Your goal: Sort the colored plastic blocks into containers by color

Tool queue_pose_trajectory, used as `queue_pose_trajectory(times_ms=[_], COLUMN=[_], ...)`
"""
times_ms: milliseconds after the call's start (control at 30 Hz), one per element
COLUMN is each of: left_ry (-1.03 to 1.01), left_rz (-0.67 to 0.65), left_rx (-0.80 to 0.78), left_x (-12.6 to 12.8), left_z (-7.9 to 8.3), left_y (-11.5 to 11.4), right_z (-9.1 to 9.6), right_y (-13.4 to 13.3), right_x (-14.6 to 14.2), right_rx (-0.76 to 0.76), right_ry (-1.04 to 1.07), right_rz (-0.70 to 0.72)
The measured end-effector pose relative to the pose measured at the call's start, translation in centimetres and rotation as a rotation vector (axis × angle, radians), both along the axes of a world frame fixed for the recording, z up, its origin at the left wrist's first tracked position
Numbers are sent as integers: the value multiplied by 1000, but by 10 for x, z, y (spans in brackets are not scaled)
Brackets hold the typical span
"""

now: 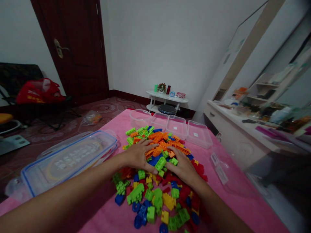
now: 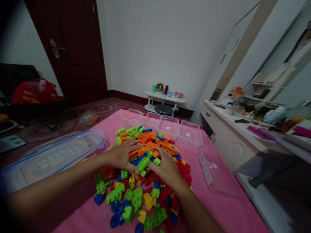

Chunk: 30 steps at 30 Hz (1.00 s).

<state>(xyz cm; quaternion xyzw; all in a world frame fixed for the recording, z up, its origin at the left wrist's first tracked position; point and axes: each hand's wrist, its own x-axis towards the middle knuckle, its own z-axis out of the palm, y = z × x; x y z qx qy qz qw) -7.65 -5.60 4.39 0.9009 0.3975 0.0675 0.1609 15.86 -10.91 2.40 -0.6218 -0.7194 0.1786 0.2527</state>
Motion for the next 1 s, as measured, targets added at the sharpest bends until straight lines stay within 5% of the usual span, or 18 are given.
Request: queue_pose_trajectory(times_ms=[167,300,367,467,600,700,800,1000], left_ry=[-116,-328,-366,-291,-74,-34,-26,-132], left_rz=[147,270,239,217,196,135,166,145], left_rx=[-38,52,136,185,71,65,78,13], left_x=[18,7,-12,-49,-88,-89,-67,-21], left_z=[-10,-11,-7,-5,-23,-43,-49,-31], left_y=[19,29,20,-16,-76,-95,-85,-40], right_z=[-14,-5,3,5,-24,-49,-58,-45], right_y=[44,51,32,-24,-104,-128,-111,-47], right_x=[-5,6,19,47,80,85,72,46], right_rx=[92,89,107,180,166,164,164,186], right_ry=[244,621,688,449,-41,-195,-186,-21], right_rz=[-183,-311,-292,-221,-129,-29,-42,-70])
